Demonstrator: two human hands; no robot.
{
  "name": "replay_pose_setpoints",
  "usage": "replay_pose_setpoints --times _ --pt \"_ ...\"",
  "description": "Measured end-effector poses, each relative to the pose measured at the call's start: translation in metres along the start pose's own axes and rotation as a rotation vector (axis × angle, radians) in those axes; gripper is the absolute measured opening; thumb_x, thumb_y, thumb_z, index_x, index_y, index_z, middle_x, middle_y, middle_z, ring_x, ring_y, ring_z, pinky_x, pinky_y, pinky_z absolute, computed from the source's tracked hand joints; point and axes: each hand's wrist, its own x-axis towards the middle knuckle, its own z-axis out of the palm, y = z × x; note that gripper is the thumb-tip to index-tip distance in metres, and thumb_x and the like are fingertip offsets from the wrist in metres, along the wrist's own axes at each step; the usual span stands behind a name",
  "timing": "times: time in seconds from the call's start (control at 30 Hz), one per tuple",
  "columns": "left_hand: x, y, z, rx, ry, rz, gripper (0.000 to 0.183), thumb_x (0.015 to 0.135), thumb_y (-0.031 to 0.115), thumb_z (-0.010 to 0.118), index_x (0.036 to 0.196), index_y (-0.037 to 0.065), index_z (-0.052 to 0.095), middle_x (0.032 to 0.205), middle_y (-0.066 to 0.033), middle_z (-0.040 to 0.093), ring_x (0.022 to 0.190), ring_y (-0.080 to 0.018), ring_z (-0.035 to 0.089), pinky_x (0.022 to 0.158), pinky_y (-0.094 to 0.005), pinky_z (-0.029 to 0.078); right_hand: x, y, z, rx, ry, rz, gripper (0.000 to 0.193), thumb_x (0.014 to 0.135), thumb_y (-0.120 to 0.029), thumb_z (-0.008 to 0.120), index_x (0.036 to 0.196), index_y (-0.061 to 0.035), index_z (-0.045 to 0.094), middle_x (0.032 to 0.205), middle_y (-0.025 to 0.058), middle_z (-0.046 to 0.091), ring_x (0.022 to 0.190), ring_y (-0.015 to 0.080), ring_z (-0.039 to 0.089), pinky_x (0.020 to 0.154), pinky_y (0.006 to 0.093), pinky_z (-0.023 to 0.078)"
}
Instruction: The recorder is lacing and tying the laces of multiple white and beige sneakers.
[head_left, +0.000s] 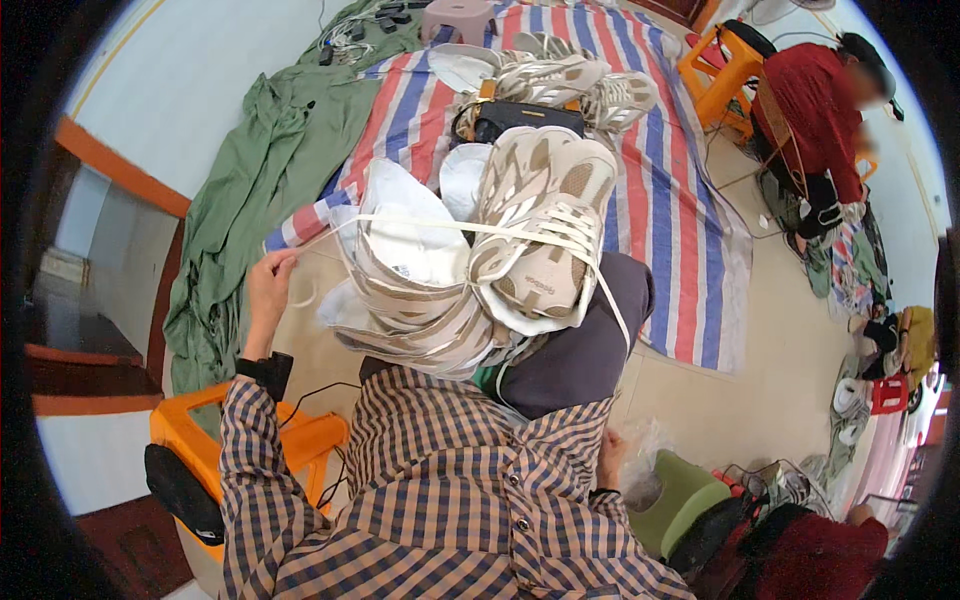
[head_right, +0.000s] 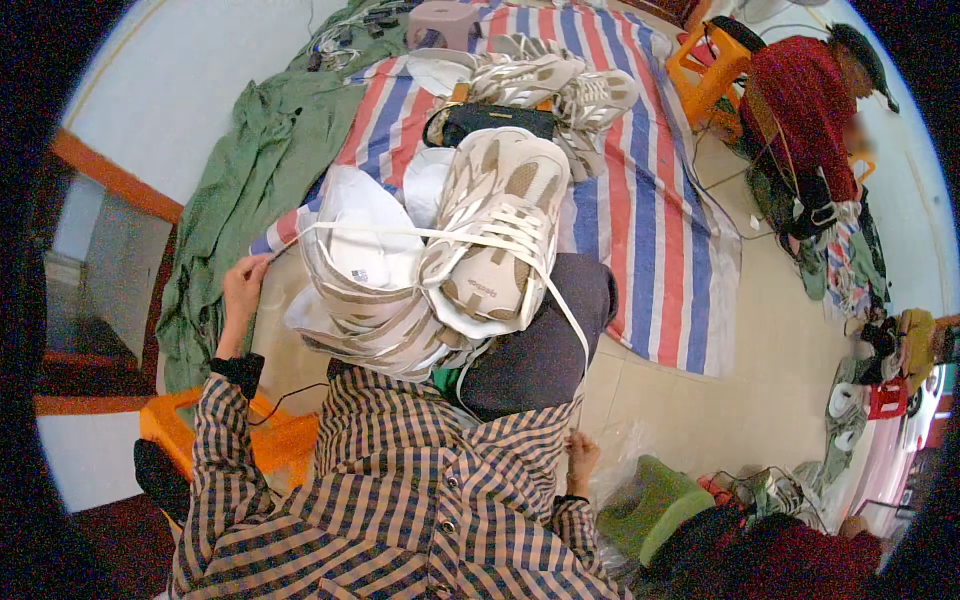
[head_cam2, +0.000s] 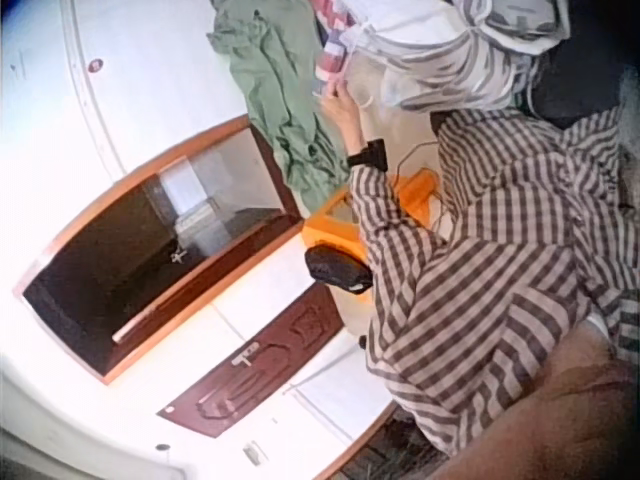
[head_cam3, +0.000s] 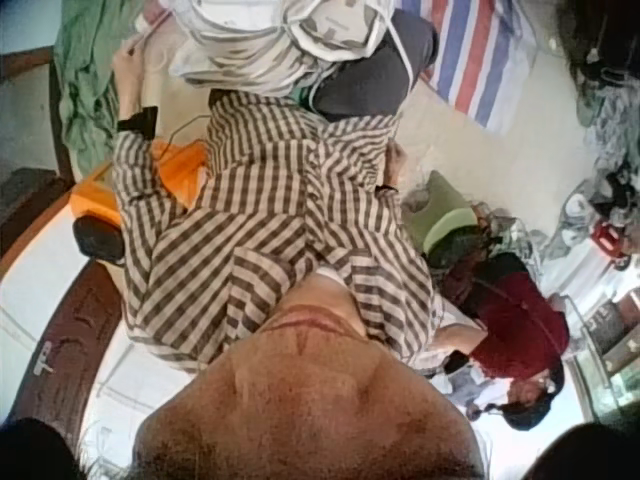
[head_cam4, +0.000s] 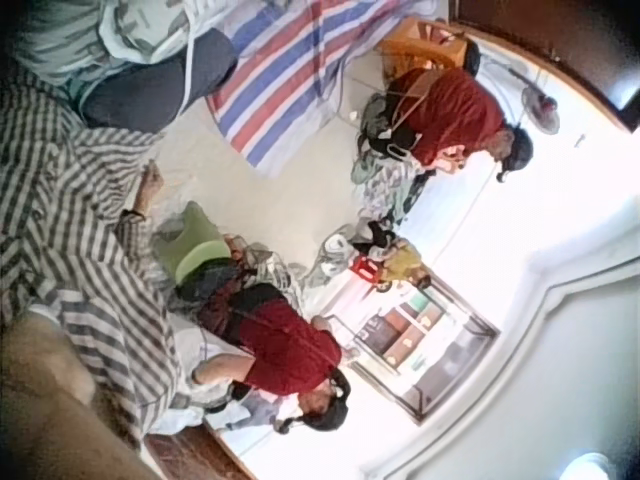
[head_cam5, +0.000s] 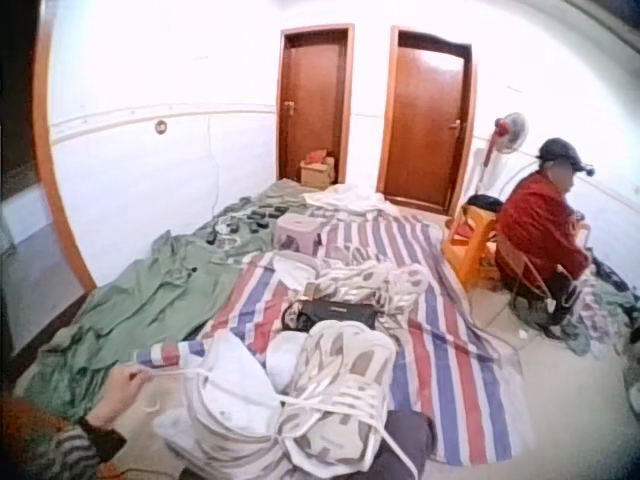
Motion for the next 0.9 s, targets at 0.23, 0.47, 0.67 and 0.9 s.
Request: replay_pose_setpoints --times 0.23,0.47,0.67,0.9 --pt "-0.105 -0.083 0.036 -0.103 -0.123 -0.475 0.024 0.088 0.018 0.058 0.095 -0.001 0.070 0.073 -0.0046 0.065 0.061 -0.0105 0.055 0.058 -0.0259 0.044 -0.012 -0.010 -0.005 -0.056 -0.115 0.084 0.021 0.090 -0.022 0.062 0.090 -0.0012 0.067 0.074 0.0045 0.065 0.060 0.0101 0.055 0.054 0.0260 0.044" --pt "-0.182 -0.084 0.066 -0.444 -0.120 -0.716 0.025 0.091 0.019 0.056 0.100 0.001 0.071 0.076 -0.0026 0.063 0.056 -0.0065 0.049 0.050 -0.0216 0.039 -0.002 -0.016 -0.019 0.019 -0.214 0.167 0.017 0.090 -0.020 0.062 0.088 -0.0026 0.066 0.074 0.0038 0.064 0.060 0.0108 0.055 0.054 0.0263 0.044" --pt "-0.205 -0.066 0.089 -0.605 -0.224 -0.845 0.026 0.094 0.022 0.053 0.098 0.001 0.067 0.076 -0.0043 0.064 0.056 -0.0099 0.055 0.051 -0.0220 0.043 0.012 -0.006 -0.035 0.117 -0.263 0.249 0.015 0.090 -0.018 0.061 0.087 -0.0038 0.064 0.073 0.0033 0.064 0.060 0.0114 0.055 0.054 0.0265 0.044" --pt "-0.191 -0.047 0.062 -0.656 -0.391 -0.843 0.028 0.095 0.025 0.052 0.100 -0.001 0.062 0.068 -0.0071 0.064 0.053 -0.0126 0.058 0.049 -0.0236 0.046 0.020 0.019 -0.076 0.350 -0.176 0.302 0.012 0.090 -0.016 0.061 0.085 -0.0051 0.063 0.073 0.0028 0.063 0.060 0.0120 0.055 0.054 0.0267 0.044"
